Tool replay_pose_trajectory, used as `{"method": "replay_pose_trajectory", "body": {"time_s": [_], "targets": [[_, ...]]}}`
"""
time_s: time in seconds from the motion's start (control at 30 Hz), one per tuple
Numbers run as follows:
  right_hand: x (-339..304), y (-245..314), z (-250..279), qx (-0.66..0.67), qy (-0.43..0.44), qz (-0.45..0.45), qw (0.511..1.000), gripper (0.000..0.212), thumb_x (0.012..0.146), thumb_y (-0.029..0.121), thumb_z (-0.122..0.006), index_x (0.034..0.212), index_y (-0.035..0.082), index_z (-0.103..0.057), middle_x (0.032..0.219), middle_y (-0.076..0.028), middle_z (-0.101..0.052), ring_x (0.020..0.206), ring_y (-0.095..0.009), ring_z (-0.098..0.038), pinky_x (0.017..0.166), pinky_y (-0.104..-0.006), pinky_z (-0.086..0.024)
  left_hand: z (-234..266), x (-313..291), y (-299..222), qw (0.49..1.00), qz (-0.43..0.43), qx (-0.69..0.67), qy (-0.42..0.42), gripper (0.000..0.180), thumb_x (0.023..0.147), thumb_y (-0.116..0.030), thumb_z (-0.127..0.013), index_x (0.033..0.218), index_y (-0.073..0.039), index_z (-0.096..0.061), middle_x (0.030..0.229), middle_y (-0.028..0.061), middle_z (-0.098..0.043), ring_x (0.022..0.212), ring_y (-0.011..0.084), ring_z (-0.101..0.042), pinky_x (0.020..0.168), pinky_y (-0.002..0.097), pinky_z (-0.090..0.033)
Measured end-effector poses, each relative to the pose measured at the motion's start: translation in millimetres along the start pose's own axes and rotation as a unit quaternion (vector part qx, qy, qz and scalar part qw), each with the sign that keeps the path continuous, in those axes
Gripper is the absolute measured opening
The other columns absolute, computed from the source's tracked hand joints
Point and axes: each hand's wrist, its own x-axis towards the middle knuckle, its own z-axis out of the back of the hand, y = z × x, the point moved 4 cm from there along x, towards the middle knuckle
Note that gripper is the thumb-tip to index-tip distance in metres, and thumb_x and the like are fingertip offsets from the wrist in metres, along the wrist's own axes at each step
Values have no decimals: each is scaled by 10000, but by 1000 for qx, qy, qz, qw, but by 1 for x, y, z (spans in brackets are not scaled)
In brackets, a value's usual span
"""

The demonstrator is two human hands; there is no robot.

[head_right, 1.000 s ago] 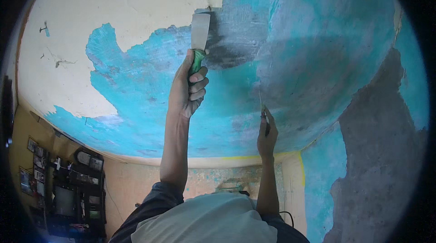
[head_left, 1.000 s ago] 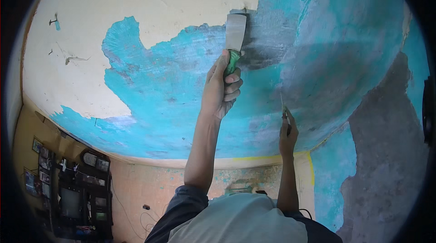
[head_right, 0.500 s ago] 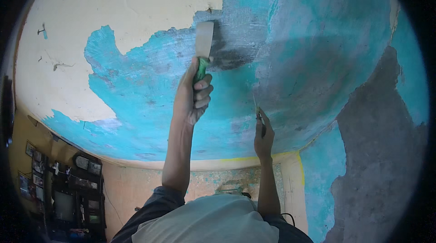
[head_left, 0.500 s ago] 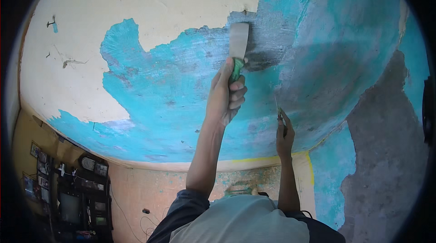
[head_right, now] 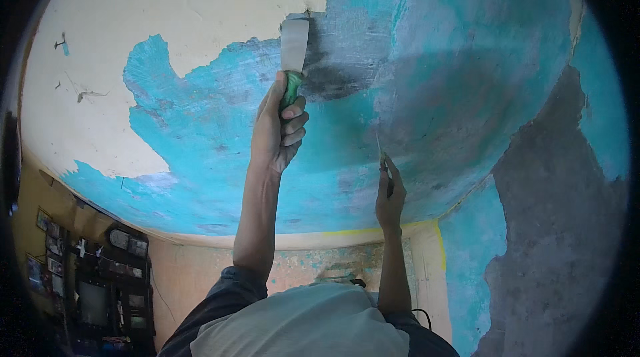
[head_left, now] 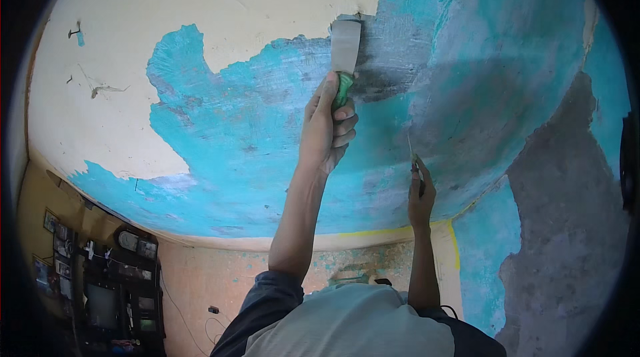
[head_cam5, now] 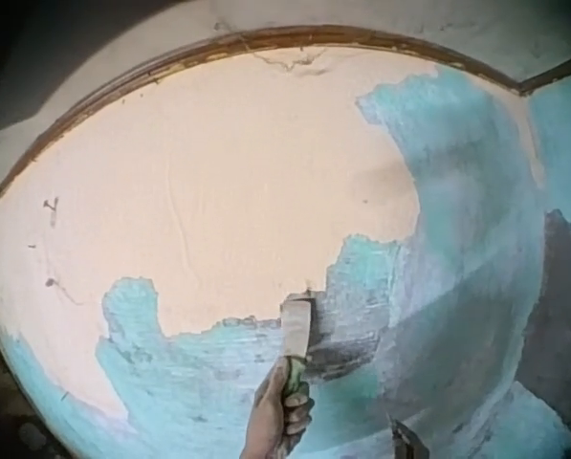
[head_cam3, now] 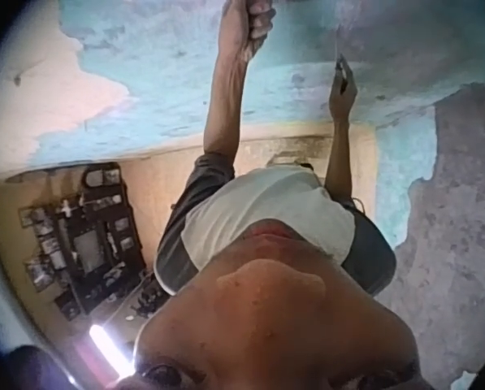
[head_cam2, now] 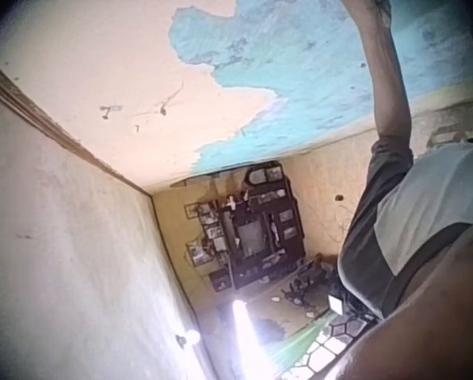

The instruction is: The recorder is scraping old paint from the ceiling using a putty knife and a screwdriver.

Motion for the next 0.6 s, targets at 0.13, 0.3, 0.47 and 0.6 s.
{"method": "replay_pose_trajectory", "body": {"time_s": [0.13, 0.3, 0.47, 0.6], "targets": [[-1, -3, -2, -19, 5, 0, 1000, 390, 1106, 171, -510, 1477, 72, -578, 915, 5, -688, 597, -43, -319, 522, -266, -282, 9, -6, 14, 999, 30, -22, -33, 322, 1120, -423, -465, 1220, -138, -575, 645, -93, -345, 465, -5, -232, 345, 175, -138], [1, 6, -10, 5, 5, 19, 1000, 391, 1107, 177, -511, 1476, 65, -577, 907, 9, -674, 600, -46, -317, 526, -270, -284, -1, 2, -4, 1000, 2, 24, 18, 312, 1114, -427, -482, 1218, -151, -585, 638, -95, -344, 456, -1, -230, 348, 180, -136], [-1, -5, -9, -11, 23, 4, 1000, 395, 1112, 197, -509, 1479, 66, -574, 942, -13, -694, 596, -55, -302, 525, -281, -275, 3, -6, 7, 999, 23, 14, -21, 301, 1114, -424, -485, 1163, -140, -573, 639, -96, -355, 456, -3, -230, 349, 183, -138], [-1, 1, -10, 8, 8, 14, 1000, 396, 1114, 208, -507, 1480, 74, -576, 911, -3, -661, 596, -58, -285, 524, -286, -271, -5, 12, -22, 998, -12, 60, 28, 291, 1111, -430, -490, 1111, -148, -562, 640, -92, -376, 451, -6, -246, 345, 184, -139]]}}
